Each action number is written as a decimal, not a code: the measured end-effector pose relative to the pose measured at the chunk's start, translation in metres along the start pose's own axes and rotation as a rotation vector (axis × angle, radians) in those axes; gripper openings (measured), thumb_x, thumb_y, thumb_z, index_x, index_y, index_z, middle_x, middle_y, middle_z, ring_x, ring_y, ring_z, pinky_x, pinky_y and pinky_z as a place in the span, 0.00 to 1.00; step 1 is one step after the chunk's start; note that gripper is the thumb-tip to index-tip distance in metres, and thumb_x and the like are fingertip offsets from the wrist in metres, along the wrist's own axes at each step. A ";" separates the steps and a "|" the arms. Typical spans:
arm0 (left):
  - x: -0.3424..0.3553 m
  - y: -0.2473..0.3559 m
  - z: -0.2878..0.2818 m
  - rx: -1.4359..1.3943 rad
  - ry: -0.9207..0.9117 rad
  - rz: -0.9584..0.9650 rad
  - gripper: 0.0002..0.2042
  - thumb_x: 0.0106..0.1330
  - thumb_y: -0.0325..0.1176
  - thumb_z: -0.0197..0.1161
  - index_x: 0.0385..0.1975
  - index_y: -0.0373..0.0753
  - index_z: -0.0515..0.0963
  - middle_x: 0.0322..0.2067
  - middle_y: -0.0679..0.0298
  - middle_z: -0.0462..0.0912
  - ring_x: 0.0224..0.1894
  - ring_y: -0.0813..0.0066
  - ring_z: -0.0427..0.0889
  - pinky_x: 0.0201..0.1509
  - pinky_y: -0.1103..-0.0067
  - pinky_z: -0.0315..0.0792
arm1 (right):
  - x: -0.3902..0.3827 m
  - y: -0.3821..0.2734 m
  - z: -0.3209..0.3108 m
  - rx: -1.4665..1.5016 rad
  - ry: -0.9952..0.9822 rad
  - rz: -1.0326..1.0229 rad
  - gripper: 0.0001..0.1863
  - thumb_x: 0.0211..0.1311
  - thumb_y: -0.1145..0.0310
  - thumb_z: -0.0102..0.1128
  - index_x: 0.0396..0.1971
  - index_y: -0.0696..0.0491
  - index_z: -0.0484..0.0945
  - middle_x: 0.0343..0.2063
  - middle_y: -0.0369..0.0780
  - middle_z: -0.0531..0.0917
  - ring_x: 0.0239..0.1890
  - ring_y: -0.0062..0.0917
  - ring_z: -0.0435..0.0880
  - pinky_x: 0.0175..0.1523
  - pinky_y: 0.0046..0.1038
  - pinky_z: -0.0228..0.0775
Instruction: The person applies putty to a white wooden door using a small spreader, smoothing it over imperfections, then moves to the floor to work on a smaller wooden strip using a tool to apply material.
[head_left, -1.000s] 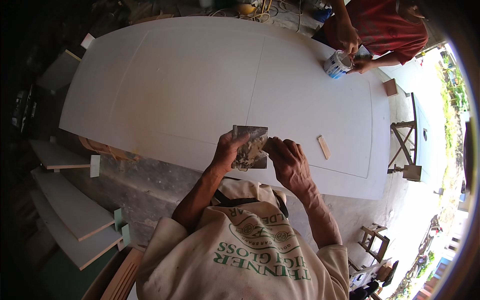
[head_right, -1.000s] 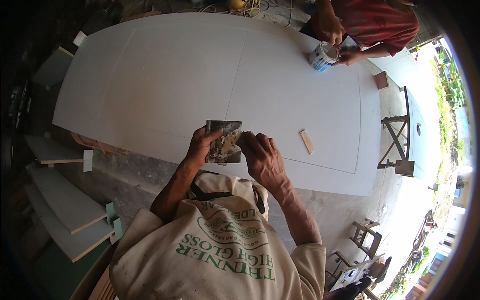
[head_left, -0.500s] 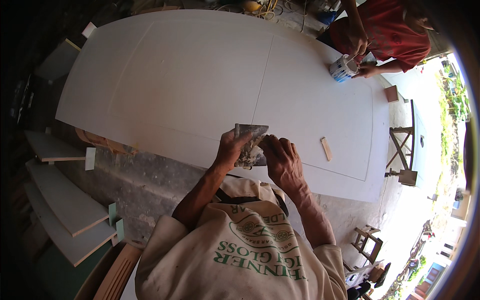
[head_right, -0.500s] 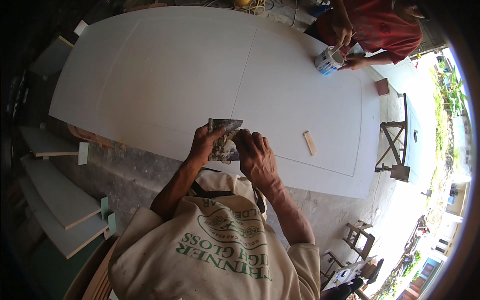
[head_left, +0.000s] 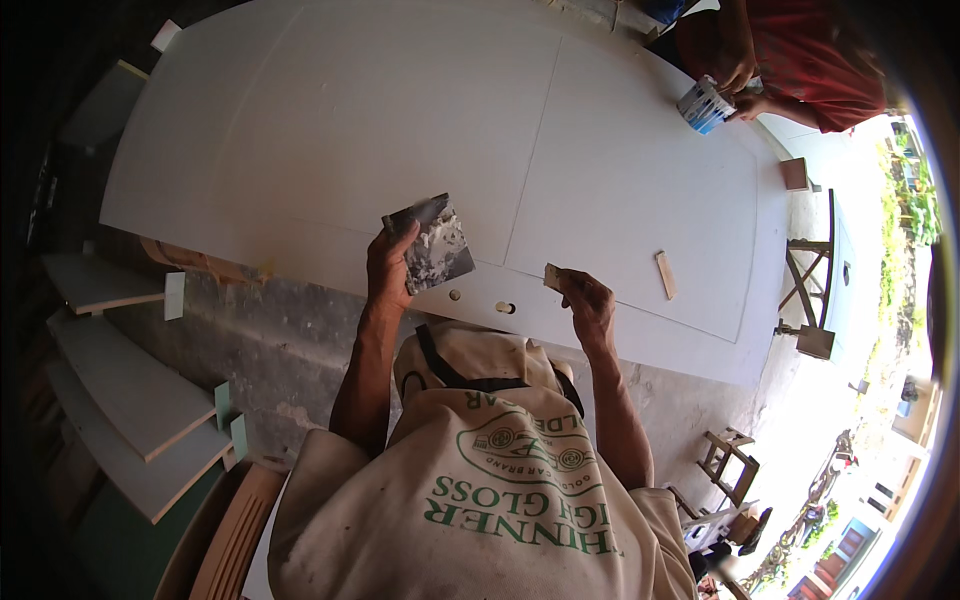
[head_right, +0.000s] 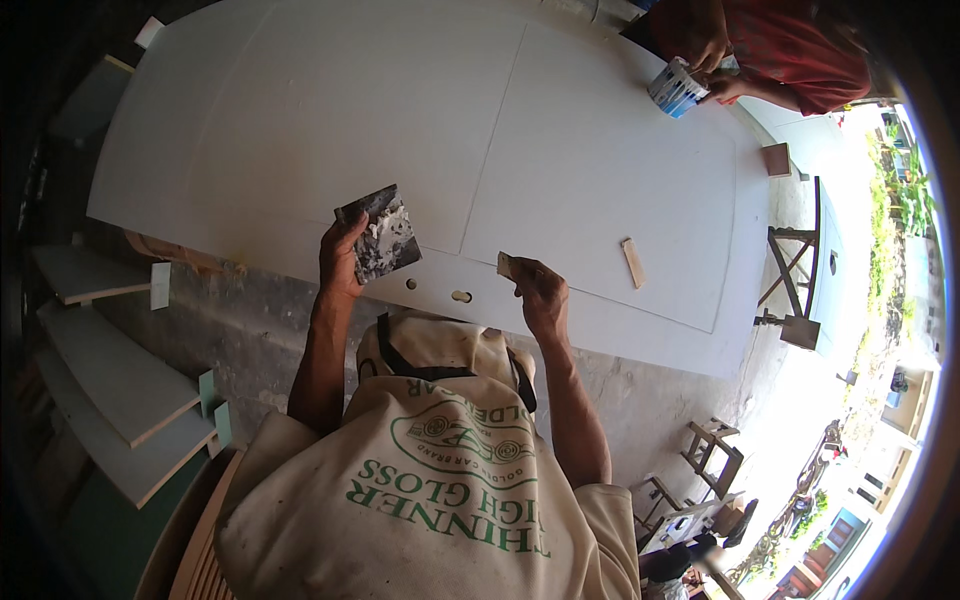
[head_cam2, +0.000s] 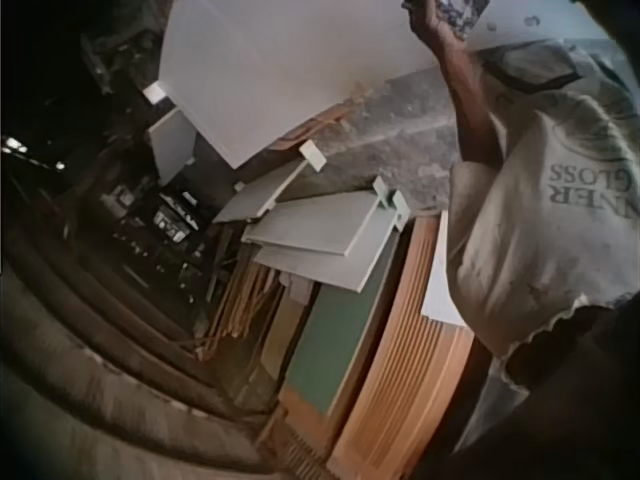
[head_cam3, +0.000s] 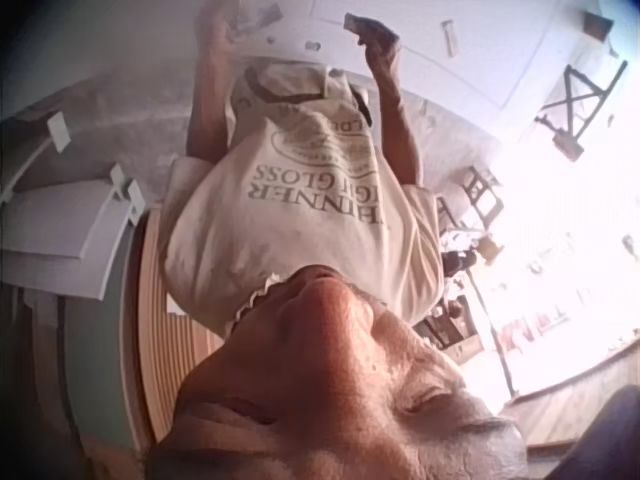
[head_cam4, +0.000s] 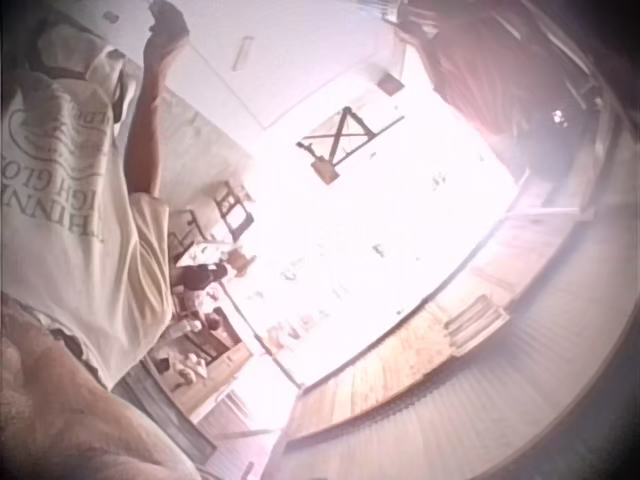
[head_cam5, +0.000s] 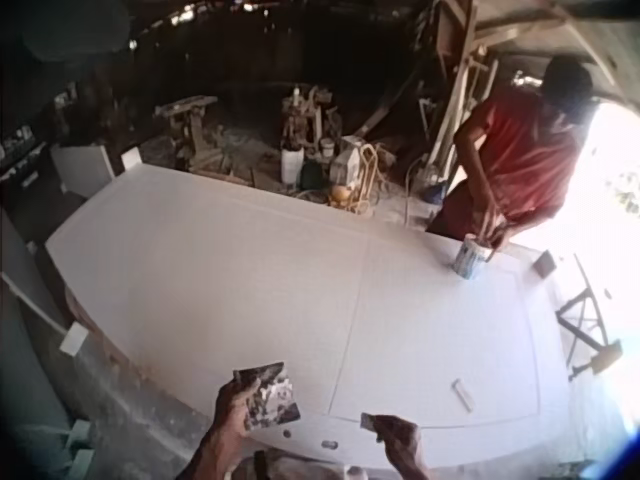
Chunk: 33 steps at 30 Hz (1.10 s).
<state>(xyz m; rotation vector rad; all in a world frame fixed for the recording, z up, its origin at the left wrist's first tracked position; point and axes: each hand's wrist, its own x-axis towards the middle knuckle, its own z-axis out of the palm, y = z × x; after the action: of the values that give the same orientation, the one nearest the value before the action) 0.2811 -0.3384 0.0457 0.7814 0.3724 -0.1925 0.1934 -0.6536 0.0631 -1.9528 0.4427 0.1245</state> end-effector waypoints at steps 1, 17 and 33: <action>0.001 0.001 -0.009 0.002 0.020 0.012 0.18 0.69 0.34 0.71 0.54 0.31 0.81 0.46 0.59 0.88 0.45 0.66 0.90 0.51 0.69 0.85 | -0.001 0.002 0.008 -0.069 0.051 -0.126 0.14 0.71 0.64 0.67 0.46 0.59 0.88 0.29 0.43 0.89 0.27 0.28 0.85 0.37 0.29 0.78; -0.012 0.001 -0.055 0.051 0.101 0.003 0.17 0.73 0.33 0.68 0.57 0.33 0.80 0.50 0.59 0.87 0.50 0.66 0.89 0.57 0.69 0.82 | -0.017 0.024 0.073 -0.968 0.123 -0.716 0.21 0.58 0.78 0.60 0.53 0.58 0.83 0.50 0.44 0.84 0.50 0.37 0.83 0.52 0.39 0.73; -0.009 0.008 -0.051 0.056 0.048 -0.049 0.19 0.72 0.31 0.68 0.58 0.30 0.79 0.51 0.57 0.87 0.49 0.65 0.89 0.57 0.69 0.83 | -0.019 0.025 0.044 -0.849 0.066 -0.682 0.19 0.58 0.74 0.61 0.50 0.58 0.83 0.50 0.42 0.84 0.50 0.34 0.82 0.50 0.39 0.70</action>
<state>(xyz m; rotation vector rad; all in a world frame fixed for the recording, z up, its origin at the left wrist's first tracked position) 0.2624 -0.2957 0.0211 0.8335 0.4334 -0.2313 0.1724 -0.6176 0.0287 -2.8343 -0.3214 -0.2320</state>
